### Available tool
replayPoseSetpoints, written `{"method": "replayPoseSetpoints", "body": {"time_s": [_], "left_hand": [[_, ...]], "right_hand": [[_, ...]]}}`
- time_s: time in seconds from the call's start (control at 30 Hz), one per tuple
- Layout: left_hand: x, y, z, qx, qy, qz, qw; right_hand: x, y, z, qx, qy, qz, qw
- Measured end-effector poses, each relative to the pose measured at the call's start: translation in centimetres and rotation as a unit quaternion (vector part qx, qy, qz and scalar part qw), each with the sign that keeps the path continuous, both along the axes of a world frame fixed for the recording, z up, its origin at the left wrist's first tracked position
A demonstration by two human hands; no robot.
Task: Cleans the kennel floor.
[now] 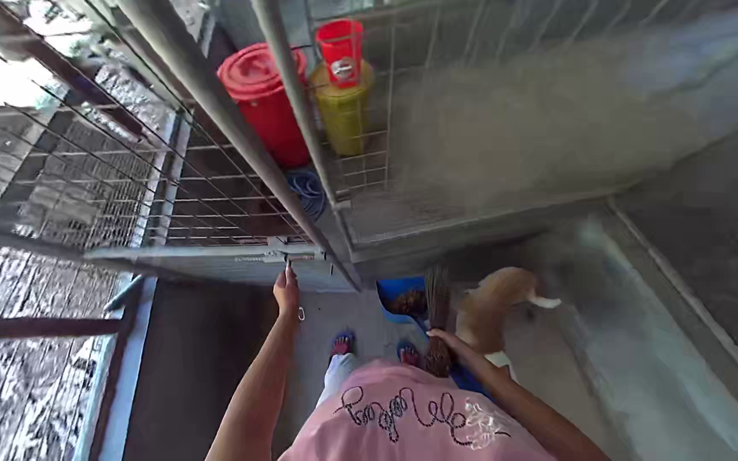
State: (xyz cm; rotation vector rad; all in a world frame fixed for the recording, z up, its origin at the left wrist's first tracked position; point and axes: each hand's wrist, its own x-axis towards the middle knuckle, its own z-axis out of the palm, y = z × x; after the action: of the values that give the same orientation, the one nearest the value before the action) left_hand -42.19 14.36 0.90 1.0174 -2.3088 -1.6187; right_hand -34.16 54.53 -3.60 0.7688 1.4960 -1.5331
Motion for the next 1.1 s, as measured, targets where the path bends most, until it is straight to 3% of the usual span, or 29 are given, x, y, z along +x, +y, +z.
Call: {"method": "replayPoseSetpoints", "body": {"time_s": [0.13, 0.3, 0.57, 0.8, 0.9, 0.97, 1.03, 1.1], "left_hand": [[-6.0, -0.5, 0.7, 0.136, 0.044, 0.008, 0.990], [-10.9, -0.9, 2.6, 0.199, 0.040, -0.029, 0.979], [-12.0, 0.1, 3.2, 0.215, 0.026, -0.097, 0.971], [-14.0, 2.1, 5.6, 0.306, -0.010, -0.151, 0.940], [-13.3, 3.4, 2.8, 0.227, 0.025, -0.150, 0.962], [-13.1, 3.2, -0.2, 0.097, 0.019, -0.180, 0.979], [-12.5, 2.3, -2.0, 0.009, -0.063, -0.236, 0.970], [-9.9, 3.4, -2.9, -0.006, -0.164, -0.298, 0.940]], "right_hand": [[1.0, -2.8, -0.7, 0.024, -0.028, -0.027, 0.999], [3.7, -7.6, -2.1, 0.014, -0.019, -0.122, 0.992], [10.0, -16.1, -5.4, -0.012, -0.065, -0.252, 0.965], [16.1, -20.3, -6.4, -0.045, -0.090, -0.340, 0.935], [19.8, -21.4, -7.2, -0.056, -0.085, -0.389, 0.915], [22.4, -22.1, -8.4, -0.060, -0.073, -0.437, 0.894], [25.3, -23.1, -8.9, -0.072, -0.058, -0.494, 0.864], [27.8, -23.7, -9.0, -0.072, -0.051, -0.562, 0.823]]}}
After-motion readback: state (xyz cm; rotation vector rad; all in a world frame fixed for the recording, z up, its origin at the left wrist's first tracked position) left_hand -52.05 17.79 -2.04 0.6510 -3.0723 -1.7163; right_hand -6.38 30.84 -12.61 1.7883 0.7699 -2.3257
